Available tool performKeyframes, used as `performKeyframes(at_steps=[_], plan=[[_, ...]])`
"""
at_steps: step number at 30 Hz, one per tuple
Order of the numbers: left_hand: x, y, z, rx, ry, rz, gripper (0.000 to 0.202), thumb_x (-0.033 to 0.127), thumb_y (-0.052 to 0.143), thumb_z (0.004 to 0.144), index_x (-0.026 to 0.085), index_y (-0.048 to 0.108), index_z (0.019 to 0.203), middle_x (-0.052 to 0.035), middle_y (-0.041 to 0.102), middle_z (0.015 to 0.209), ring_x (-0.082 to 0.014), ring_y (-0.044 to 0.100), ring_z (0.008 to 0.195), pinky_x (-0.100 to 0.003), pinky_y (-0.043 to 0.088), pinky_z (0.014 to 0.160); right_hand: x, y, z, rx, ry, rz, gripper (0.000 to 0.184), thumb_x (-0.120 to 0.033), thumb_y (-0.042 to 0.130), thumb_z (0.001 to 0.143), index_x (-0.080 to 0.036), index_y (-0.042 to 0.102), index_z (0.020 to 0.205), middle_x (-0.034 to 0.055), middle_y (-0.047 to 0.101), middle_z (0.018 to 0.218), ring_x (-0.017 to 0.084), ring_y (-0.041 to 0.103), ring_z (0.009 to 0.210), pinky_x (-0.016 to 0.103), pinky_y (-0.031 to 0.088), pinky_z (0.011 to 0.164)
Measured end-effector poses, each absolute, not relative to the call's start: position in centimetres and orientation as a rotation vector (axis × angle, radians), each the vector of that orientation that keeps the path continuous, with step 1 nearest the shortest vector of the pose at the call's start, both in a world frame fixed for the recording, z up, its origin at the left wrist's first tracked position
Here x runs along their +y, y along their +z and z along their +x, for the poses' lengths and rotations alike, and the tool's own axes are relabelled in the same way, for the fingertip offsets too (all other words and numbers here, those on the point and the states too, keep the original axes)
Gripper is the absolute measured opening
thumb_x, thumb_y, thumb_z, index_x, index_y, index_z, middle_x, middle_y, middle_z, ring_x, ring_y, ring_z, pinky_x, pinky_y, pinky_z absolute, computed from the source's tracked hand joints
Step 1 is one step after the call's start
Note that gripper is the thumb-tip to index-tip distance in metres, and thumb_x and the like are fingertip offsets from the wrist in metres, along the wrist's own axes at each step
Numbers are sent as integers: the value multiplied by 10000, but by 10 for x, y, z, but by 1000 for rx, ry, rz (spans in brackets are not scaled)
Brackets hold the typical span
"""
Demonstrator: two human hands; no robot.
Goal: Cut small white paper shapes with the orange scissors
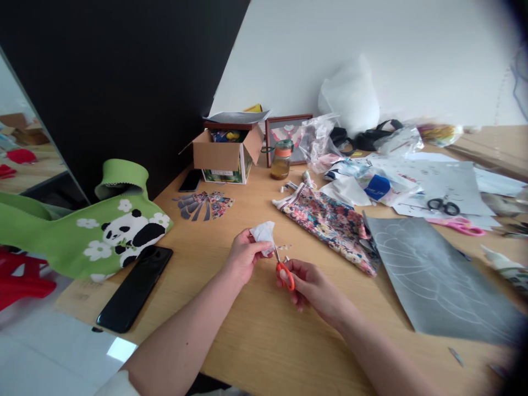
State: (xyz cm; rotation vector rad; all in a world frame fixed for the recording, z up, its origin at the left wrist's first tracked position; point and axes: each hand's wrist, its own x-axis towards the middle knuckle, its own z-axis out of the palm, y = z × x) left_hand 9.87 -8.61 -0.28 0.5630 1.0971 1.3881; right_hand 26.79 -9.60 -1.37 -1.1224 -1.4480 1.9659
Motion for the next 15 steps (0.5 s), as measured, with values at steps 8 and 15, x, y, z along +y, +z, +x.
performKeyframes(at_steps=[8,15], plan=[[-85,-3,100,1087,1413,535,409,125,810,480,134,575,814,-10,645,698,-125,585,587,-277,473,562,-96,-15,268,-1427,1956,-1120,532,-659,758,680,-166,577,766,-51,537,646,50,440,437,182,363,375],[-86,-3,101,1089,1438,516,439,124,817,472,131,576,839,-8,648,701,-125,590,587,-272,476,553,-96,-15,268,-1408,1961,-1111,532,-658,762,674,-169,575,765,-49,549,649,52,439,437,187,358,379]])
